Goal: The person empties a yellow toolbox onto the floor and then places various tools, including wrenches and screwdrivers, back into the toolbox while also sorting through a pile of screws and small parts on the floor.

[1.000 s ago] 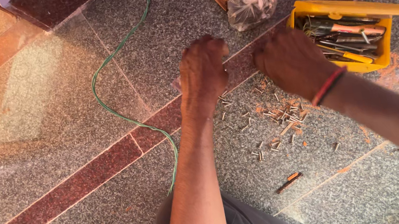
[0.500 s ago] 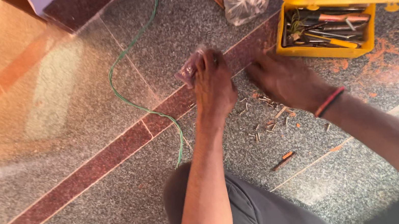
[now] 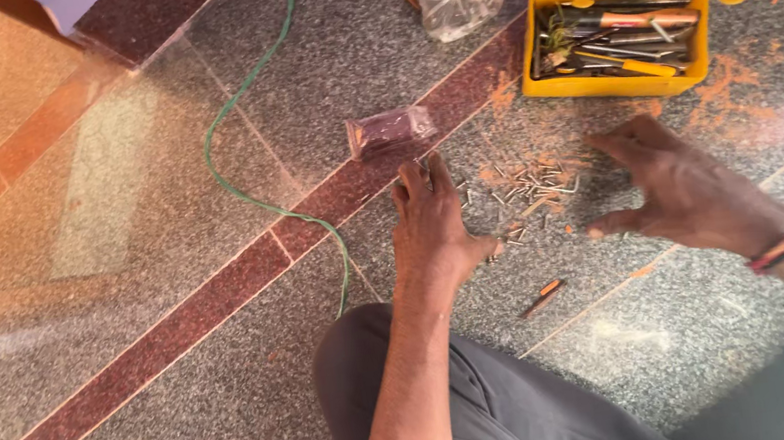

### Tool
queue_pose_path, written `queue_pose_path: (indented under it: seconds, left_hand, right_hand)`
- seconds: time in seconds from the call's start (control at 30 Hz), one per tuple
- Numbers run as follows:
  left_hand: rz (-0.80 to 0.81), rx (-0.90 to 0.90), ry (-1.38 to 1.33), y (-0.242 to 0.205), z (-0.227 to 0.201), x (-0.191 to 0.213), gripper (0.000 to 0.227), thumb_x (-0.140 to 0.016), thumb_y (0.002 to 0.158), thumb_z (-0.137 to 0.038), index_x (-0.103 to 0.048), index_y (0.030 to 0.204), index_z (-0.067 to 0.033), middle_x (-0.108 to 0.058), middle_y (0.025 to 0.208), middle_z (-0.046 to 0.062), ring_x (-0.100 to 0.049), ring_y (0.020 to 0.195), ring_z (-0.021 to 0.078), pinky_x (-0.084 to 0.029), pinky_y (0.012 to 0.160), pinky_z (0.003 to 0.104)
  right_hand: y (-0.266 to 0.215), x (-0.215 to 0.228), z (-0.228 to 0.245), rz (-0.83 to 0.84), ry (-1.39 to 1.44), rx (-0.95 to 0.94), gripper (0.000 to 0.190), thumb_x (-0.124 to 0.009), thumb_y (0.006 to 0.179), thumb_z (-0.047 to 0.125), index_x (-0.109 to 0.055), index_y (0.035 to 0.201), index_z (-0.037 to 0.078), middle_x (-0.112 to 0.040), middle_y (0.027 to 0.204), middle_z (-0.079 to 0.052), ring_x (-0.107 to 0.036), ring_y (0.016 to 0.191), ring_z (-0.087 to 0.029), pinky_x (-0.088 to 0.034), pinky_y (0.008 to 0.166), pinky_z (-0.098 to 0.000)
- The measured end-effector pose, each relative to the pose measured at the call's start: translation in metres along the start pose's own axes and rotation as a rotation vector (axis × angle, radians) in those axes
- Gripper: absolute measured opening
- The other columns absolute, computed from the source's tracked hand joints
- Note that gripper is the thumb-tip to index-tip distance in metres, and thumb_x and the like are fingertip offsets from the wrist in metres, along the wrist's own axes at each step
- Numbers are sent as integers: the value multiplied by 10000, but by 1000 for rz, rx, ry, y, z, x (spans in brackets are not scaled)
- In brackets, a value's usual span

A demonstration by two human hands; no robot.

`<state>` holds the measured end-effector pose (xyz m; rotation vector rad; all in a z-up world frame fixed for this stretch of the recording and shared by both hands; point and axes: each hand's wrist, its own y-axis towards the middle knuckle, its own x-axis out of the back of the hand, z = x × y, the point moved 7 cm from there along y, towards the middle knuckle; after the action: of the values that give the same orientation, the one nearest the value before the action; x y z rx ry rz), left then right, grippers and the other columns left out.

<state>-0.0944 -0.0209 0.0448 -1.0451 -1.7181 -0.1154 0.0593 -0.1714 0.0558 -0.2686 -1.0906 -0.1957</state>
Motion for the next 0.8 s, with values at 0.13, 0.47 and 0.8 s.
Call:
queue_pose_path:
  seconds: [0.13, 0.47, 0.8]
  left_hand:
    - [39, -121, -86, 5, -17, -24, 1054, -936, 614, -76, -355, 1487, 25, -426, 1441, 269, -541, 1272, 408, -589, 980, 393]
    - [-177, -406, -253, 28, -39, -37, 516, -851, 721, 7, -639, 1191, 39, -598, 1281, 205, -657, 1160, 382, -588, 942, 438]
    - [22, -296, -257, 37, -57, -38, 559, -811, 756, 7, -621, 1282, 15, -609, 1278, 183, -684, 1114, 320, -631, 872, 342]
  right_hand:
    - [10, -21, 5, 105, 78, -92, 789, -850, 758, 390, -561, 1435, 105, -617, 1144, -141, -683, 970, -300, -598, 864, -382]
    - [31, -17, 18, -56, 325, 20, 393, -728, 838, 50, -655, 1222, 8, -681, 1015, -139, -755, 831, -249, -638, 752, -357]
    - [25, -12, 8, -77, 494, -113, 397, -721, 835, 43, -664, 1227, 25, -760, 1061, -135, -786, 936, -255, -640, 810, -346]
